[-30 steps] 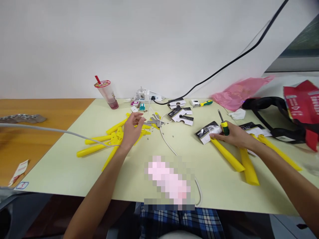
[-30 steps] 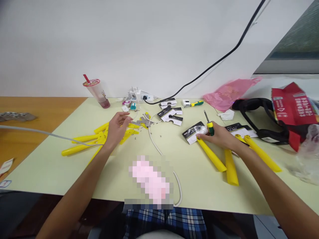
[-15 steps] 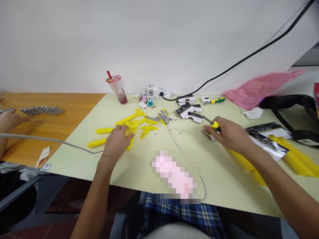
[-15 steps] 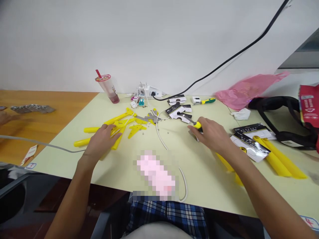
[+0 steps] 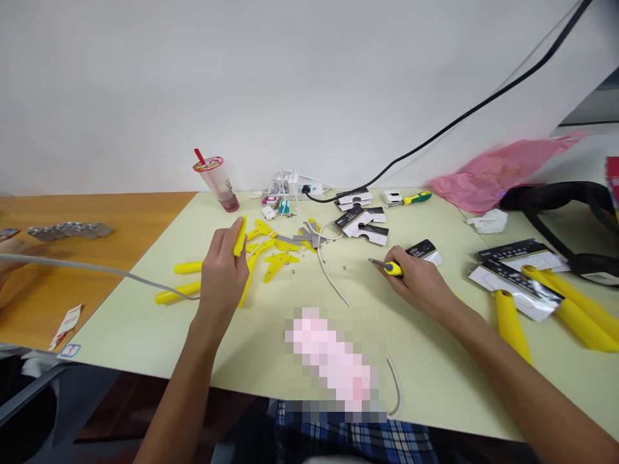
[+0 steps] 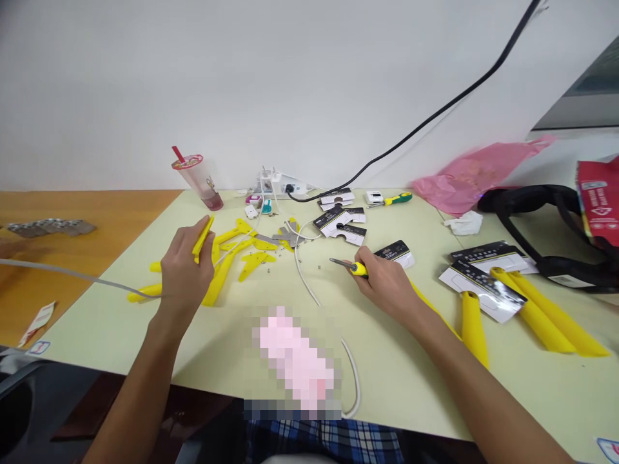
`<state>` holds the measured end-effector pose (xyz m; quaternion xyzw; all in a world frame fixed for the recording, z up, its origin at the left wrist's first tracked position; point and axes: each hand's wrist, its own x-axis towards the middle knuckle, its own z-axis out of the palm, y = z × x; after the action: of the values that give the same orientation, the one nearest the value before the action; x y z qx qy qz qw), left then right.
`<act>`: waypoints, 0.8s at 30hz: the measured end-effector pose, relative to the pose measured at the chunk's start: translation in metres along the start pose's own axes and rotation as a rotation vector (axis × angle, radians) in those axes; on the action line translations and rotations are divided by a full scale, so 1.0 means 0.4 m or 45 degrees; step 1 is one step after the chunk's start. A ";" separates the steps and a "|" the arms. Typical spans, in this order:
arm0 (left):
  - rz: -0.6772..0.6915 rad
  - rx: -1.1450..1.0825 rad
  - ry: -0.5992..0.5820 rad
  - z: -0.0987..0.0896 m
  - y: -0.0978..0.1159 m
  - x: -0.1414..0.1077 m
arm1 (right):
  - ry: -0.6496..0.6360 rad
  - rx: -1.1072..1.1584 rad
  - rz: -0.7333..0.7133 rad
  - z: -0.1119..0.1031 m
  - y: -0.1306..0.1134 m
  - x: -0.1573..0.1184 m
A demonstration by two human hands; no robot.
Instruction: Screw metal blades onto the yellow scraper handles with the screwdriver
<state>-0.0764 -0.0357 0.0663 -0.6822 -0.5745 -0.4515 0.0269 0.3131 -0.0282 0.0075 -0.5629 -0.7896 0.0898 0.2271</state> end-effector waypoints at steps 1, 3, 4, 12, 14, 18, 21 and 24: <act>0.039 -0.144 0.044 0.007 0.030 0.005 | 0.021 0.025 0.018 0.001 0.000 -0.001; 0.037 -0.442 0.113 0.025 0.105 0.013 | 0.054 0.051 0.037 0.003 0.002 0.000; 0.014 -0.585 0.128 0.036 0.145 0.016 | 0.060 0.053 0.037 0.004 0.005 0.001; -0.620 -1.665 -0.370 0.167 0.261 0.032 | 0.119 0.015 0.117 -0.007 0.057 0.011; -0.861 -1.789 -0.458 0.193 0.223 0.026 | 0.142 0.025 0.082 -0.005 0.062 0.011; -1.148 -1.902 -0.524 0.224 0.148 0.011 | 0.076 0.167 -0.076 0.015 0.045 0.021; -1.249 -1.945 -0.532 0.242 0.116 0.005 | -0.056 0.221 -0.215 0.038 0.016 0.051; -1.322 -1.996 -0.534 0.260 0.097 0.002 | -0.161 0.213 -0.274 0.056 -0.013 0.091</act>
<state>0.0155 0.0095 0.0240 -0.2338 -0.3331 -0.5314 -0.7430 0.2888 0.0063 -0.0009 -0.4472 -0.8480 0.1658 0.2313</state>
